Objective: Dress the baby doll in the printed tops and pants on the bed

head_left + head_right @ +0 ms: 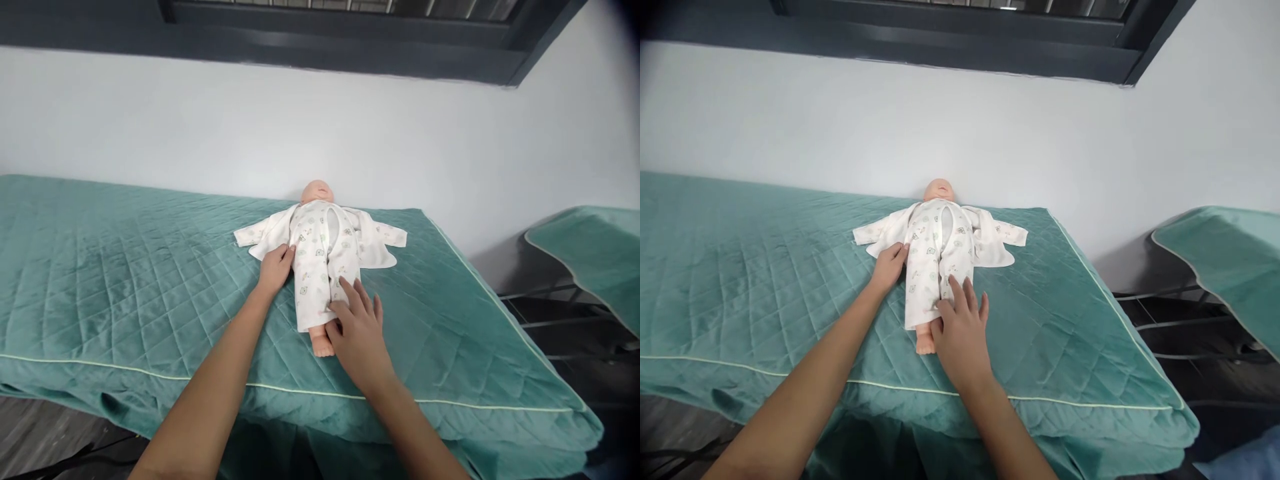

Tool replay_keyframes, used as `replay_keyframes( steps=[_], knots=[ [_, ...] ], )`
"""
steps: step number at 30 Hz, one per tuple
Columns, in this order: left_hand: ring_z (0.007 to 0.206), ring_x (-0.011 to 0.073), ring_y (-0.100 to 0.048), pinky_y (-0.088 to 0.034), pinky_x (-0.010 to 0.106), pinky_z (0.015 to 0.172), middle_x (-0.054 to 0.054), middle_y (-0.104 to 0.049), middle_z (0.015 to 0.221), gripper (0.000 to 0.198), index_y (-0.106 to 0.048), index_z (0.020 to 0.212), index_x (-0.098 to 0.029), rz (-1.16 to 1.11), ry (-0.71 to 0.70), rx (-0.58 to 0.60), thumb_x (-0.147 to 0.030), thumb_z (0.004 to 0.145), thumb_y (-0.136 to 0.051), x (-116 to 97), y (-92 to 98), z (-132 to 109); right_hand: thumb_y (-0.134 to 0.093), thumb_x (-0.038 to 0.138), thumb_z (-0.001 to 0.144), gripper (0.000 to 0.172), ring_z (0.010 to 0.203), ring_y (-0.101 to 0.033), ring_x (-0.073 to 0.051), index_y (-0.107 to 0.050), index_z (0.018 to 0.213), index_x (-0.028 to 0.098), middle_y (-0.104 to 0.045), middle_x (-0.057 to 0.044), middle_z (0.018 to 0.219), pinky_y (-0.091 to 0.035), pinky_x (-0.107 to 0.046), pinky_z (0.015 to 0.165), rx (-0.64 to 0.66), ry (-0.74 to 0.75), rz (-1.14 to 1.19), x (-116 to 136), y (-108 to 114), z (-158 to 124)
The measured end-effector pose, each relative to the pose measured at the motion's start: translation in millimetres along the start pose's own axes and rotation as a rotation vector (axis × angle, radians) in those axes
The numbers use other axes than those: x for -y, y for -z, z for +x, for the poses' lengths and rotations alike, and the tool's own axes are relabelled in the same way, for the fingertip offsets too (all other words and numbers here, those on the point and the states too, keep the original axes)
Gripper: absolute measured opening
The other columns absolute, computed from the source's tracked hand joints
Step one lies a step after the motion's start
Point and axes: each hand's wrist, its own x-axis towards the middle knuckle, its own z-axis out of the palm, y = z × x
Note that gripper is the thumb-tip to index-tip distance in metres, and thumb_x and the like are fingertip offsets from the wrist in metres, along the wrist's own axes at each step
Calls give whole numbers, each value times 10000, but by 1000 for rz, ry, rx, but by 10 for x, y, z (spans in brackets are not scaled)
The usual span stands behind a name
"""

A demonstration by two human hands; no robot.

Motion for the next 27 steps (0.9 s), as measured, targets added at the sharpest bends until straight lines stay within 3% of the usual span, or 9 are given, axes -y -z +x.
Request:
replay_keyframes(
  steps=[5, 9, 14, 17, 19, 23, 27],
  knots=[
    [634, 129, -408, -323, 258, 625, -35, -407, 597, 431, -353, 625, -209, -110, 13, -25, -500, 937, -416, 28, -12, -5, -526, 164, 889, 124, 1500, -331, -366, -617, 896, 248, -541, -90, 1491, -276, -697, 1164, -22, 125, 98, -9, 192, -78],
    [621, 133, -428, -328, 265, 618, -32, -445, 590, 457, -382, 620, -208, -103, 16, -33, -525, 949, -410, 19, -23, -14, -570, 180, 876, 118, 1490, -353, -351, -628, 925, 271, -553, -67, 1483, -310, -656, 1175, -45, 186, 165, -15, 322, -145],
    [724, 178, -530, -350, 285, 663, 16, -597, 703, 378, -445, 653, -215, 149, -27, -46, -408, 975, -397, -4, -50, 18, -576, 179, 887, 90, 1465, -386, -359, -612, 899, 261, -581, -92, 1438, -408, -657, 1113, -54, 112, 235, -123, 193, -206],
    [846, 207, -598, -382, 297, 713, 53, -692, 914, 191, -545, 808, -224, 262, -41, -48, -291, 955, -443, -6, -70, 36, -612, 214, 889, 47, 1464, -372, -397, -596, 864, 250, -538, -106, 1486, -438, -683, 1064, -43, 49, 180, -180, 94, -248],
    [877, 219, -616, -387, 304, 717, 68, -704, 985, 133, -561, 887, -230, 330, -37, -29, -282, 956, -460, -6, -84, 43, -632, 226, 887, 107, 1463, -360, -427, -580, 795, 238, -485, -92, 1543, -413, -718, 1063, -16, 42, 118, -189, 52, -268],
    [906, 242, -641, -386, 318, 710, 99, -710, 1027, 193, -547, 911, -225, 429, -29, -13, -343, 996, -420, -10, -108, 60, -587, 199, 918, 163, 1469, -349, -424, -585, 757, 223, -437, -85, 1582, -392, -720, 1088, -16, 55, 96, -152, 20, -290],
    [914, 268, -665, -400, 331, 711, 129, -717, 1047, 198, -565, 961, -221, 457, 16, -11, -334, 1003, -409, -20, -121, 83, -569, 209, 935, 91, 1514, -272, -388, -643, 890, 238, -421, -70, 1588, -424, -678, 1103, -28, 71, 209, -80, 61, -358]
  ],
)
